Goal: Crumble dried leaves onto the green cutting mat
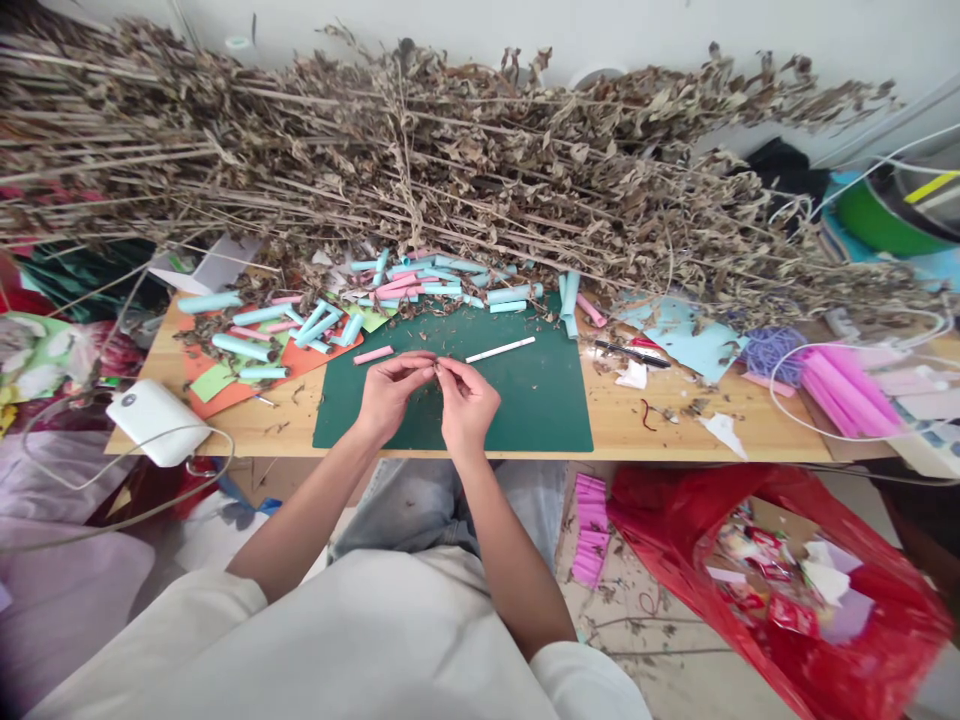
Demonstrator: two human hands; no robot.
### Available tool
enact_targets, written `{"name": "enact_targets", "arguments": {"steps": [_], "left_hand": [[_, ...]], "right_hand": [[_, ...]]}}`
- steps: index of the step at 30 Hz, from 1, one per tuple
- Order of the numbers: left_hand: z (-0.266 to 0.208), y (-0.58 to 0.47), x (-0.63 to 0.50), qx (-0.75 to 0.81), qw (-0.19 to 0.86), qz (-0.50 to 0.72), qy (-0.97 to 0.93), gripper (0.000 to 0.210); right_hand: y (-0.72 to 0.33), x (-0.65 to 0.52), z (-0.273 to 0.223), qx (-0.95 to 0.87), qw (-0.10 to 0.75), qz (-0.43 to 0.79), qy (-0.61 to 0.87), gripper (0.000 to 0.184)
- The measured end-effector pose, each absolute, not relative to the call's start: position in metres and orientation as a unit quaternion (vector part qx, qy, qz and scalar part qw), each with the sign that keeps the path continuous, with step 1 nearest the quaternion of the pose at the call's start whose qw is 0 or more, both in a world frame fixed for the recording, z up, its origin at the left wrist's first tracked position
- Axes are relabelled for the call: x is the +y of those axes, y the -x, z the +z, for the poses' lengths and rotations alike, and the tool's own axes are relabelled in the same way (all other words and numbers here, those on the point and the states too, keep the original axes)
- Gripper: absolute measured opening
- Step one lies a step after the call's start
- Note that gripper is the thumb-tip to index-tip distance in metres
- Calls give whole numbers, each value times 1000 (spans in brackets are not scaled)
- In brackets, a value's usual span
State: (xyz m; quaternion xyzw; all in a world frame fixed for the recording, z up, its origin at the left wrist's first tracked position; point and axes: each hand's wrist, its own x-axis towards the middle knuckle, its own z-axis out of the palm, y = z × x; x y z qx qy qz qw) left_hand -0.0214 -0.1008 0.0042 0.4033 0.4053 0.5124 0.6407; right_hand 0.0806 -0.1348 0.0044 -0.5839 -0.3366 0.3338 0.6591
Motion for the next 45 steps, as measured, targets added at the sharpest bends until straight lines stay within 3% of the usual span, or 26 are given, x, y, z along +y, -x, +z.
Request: {"name": "enact_targets", "arguments": {"steps": [10,17,31,45], "left_hand": [[5,21,-101,420,672,516,-326,27],[3,27,-97,421,655,505,-373,25],[6,28,-94,414,658,511,-366,23],[8,31,-93,424,699,455,-353,33]], "right_hand": [[-76,-143,8,-510,592,159,604,21],[-89,-140,14,-493,577,270,592,20],[-98,-137,10,-515,571,315,556,20],[-87,-137,8,-451,613,255,596,13]]}}
